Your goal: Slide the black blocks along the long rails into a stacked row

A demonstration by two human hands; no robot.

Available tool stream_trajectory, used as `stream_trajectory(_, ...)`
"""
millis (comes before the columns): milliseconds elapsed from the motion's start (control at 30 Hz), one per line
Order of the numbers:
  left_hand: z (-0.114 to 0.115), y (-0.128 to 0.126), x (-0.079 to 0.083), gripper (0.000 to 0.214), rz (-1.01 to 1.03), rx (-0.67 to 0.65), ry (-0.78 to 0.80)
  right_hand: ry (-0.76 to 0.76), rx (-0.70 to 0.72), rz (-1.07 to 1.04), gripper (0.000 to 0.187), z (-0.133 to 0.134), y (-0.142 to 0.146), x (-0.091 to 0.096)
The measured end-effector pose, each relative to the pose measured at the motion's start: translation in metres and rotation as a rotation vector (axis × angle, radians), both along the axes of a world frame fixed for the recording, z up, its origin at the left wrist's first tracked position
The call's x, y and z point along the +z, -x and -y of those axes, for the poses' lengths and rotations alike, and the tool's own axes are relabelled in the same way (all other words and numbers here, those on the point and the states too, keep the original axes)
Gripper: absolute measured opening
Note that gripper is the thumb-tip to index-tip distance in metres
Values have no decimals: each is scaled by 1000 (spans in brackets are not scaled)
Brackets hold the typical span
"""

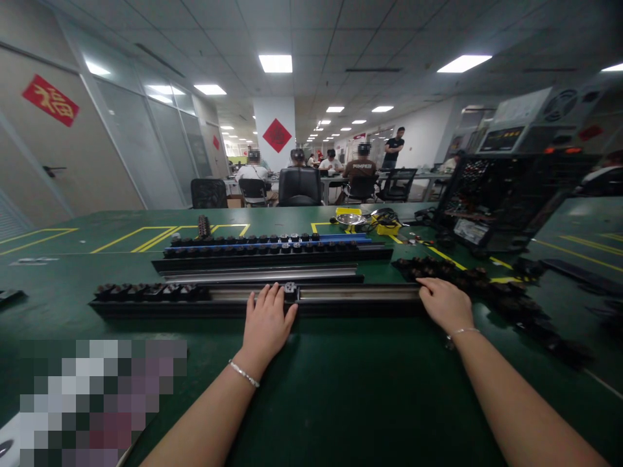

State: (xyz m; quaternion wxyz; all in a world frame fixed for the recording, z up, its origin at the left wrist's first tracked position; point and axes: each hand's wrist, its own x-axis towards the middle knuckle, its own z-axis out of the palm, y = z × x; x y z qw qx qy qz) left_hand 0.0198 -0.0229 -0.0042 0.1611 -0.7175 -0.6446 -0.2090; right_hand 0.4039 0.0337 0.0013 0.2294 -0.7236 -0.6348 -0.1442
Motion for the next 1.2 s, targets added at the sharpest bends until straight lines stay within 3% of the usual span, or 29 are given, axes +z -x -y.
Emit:
stream_trajectory(167, 0, 1, -1, 50, 14, -14, 13, 32, -11, -66, 41, 4, 19, 1)
stream_trajectory(500, 3, 0, 0, 48, 8, -9, 38, 6, 443, 68, 42, 25, 99, 0)
stream_trajectory(833, 4, 1, -2, 46, 16, -13, 68, 27, 604, 124, 38, 36, 112, 3)
stream_trajectory(1200, 8, 4, -4, 38, 33, -27, 57, 42, 604, 133, 38, 43, 113, 2)
